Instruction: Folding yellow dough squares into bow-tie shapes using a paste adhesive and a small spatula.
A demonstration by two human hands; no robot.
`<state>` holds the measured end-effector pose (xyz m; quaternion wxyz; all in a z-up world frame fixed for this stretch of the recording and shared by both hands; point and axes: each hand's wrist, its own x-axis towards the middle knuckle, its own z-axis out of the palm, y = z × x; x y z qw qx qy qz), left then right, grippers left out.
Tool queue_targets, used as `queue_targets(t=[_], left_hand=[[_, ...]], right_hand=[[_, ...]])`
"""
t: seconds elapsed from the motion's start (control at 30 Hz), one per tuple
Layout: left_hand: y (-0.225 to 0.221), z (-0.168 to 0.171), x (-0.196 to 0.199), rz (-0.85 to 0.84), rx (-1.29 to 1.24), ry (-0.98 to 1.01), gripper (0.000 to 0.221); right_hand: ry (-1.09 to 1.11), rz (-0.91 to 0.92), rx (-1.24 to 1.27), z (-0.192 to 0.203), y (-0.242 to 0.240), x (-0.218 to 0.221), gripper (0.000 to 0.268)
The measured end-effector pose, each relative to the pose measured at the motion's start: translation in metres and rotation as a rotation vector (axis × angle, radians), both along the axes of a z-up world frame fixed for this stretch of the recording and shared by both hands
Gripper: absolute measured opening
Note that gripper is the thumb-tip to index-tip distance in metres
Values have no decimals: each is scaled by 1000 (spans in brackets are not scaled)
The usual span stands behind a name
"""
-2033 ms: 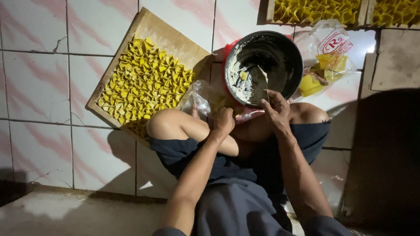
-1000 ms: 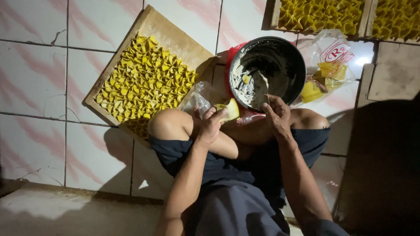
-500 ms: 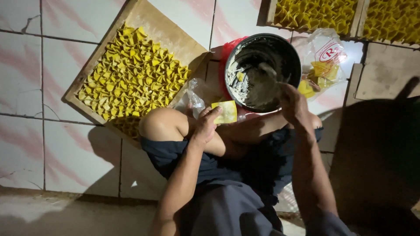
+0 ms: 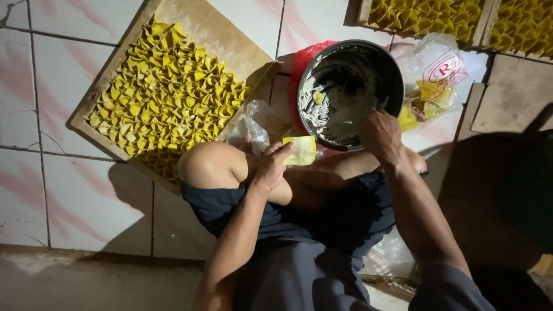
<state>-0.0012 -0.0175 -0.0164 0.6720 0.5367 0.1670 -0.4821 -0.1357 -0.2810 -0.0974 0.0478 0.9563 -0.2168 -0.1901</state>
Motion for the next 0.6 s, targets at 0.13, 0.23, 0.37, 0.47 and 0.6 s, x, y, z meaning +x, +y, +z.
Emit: queue_targets(t=[0.13, 0.23, 0.37, 0.47, 0.6], left_hand=[[2, 3, -2, -37, 11, -21, 29], [-1, 9, 0, -19, -4, -17, 29], [-2, 26, 4, -9, -5, -2, 25], [-2, 15, 5, -5, -16, -3, 26], [4, -30, -1, -78, -3, -70, 31]], right_hand=[[2, 1, 48, 17, -1, 0, 22], [-4, -11, 106, 32, -2, -1, 24], [69, 56, 20, 37, 3, 6, 25], [116, 42, 40, 37, 5, 12, 23], [205, -5, 68, 38, 5, 14, 21]])
